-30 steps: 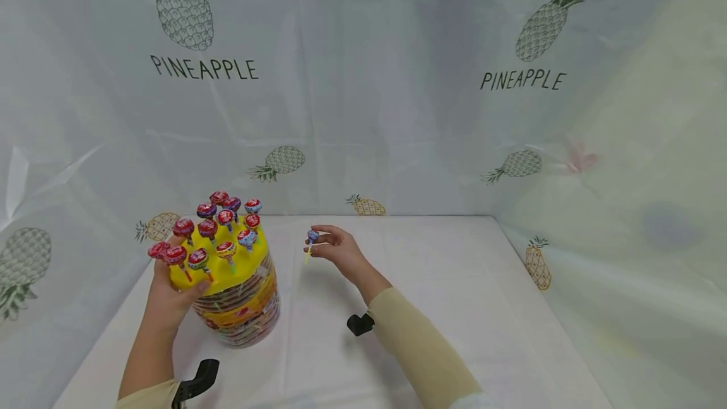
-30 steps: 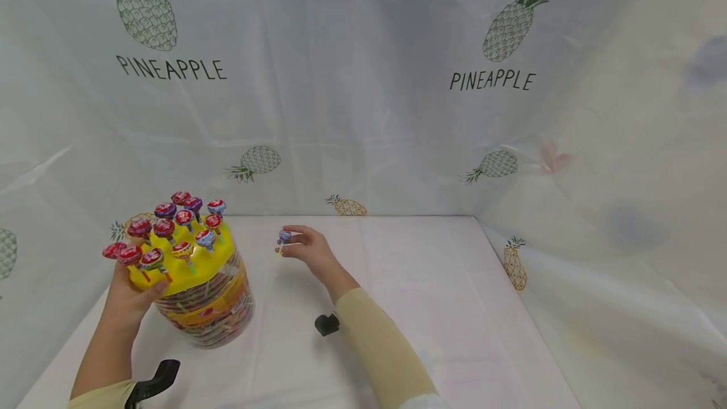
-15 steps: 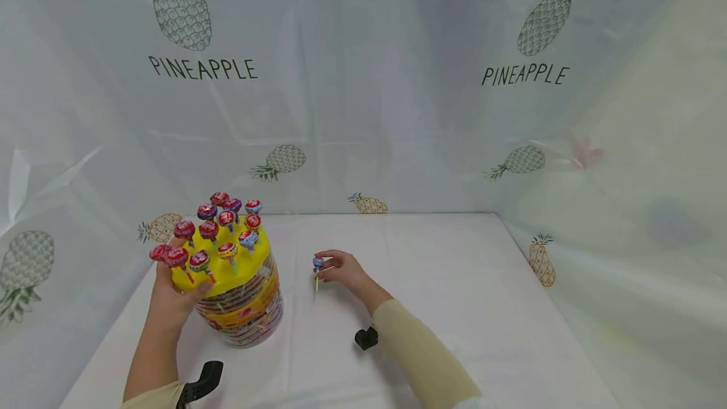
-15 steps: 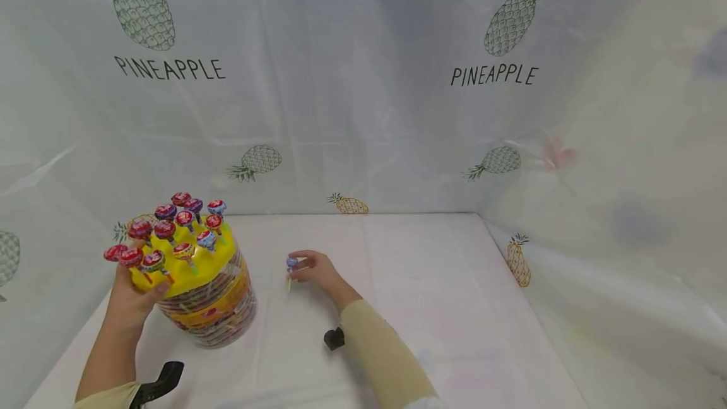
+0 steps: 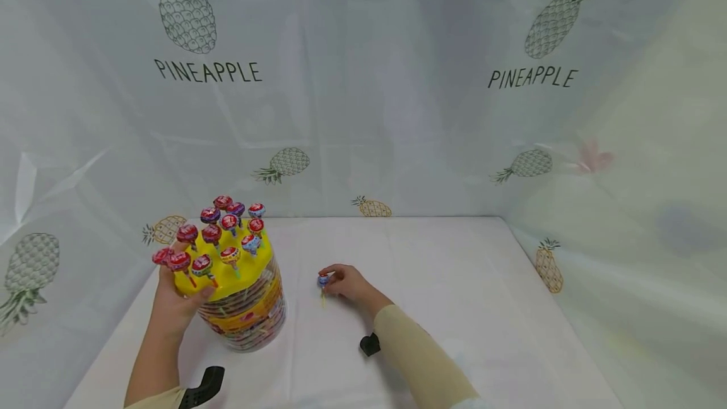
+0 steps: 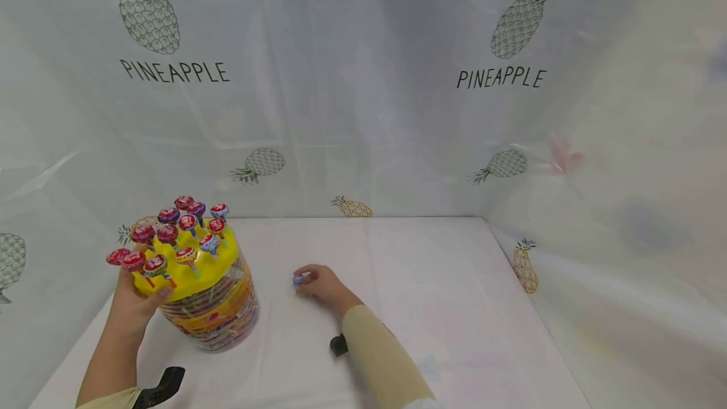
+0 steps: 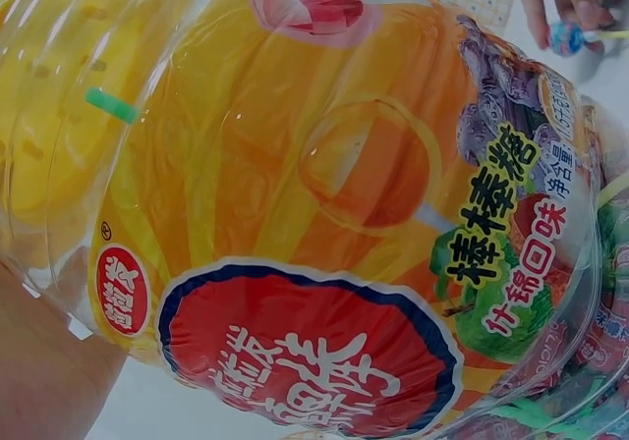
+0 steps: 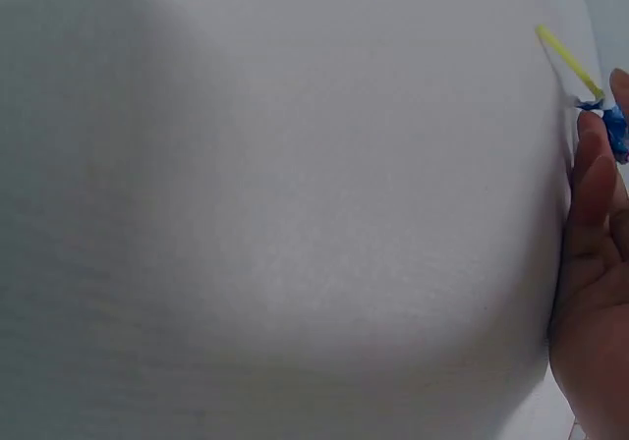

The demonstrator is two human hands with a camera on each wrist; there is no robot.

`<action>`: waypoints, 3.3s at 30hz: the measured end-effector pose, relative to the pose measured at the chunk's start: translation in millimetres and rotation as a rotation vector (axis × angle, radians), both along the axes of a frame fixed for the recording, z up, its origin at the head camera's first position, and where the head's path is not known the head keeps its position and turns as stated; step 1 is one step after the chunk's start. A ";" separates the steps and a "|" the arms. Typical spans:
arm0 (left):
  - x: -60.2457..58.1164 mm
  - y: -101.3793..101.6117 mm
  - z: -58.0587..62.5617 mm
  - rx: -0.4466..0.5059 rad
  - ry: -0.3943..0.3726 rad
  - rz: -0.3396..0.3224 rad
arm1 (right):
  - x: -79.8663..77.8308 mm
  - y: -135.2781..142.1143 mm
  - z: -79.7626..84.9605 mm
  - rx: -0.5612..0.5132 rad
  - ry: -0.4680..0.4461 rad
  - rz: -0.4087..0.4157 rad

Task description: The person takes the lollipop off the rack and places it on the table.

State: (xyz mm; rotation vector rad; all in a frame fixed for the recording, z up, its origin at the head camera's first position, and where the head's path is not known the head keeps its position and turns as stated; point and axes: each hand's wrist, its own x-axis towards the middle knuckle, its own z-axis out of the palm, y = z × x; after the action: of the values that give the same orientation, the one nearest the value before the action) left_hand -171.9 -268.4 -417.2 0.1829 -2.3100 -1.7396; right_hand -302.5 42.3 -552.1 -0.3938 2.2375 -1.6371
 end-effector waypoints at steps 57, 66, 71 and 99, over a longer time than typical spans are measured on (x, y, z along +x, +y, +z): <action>3.4 0.9 -1.5 0.012 0.037 -0.005 | 7.1 -3.9 54.6 -0.162 0.091 -0.062; 4.0 -0.8 -0.6 -0.006 -0.009 0.008 | 23.1 -24.0 117.6 -0.351 0.151 0.042; 2.3 -0.6 -0.3 0.026 0.000 0.001 | 36.7 -36.2 141.6 -0.439 0.171 0.118; 0.7 -1.5 -3.3 0.004 -0.019 -0.003 | 48.3 -68.8 181.9 -0.464 0.310 0.383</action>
State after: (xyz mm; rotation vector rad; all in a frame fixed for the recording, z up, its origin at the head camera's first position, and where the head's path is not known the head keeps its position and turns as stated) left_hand -171.1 -269.9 -420.5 0.1971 -2.3217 -1.7516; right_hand -254.2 -26.5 -370.3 -1.1851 1.7899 -1.9596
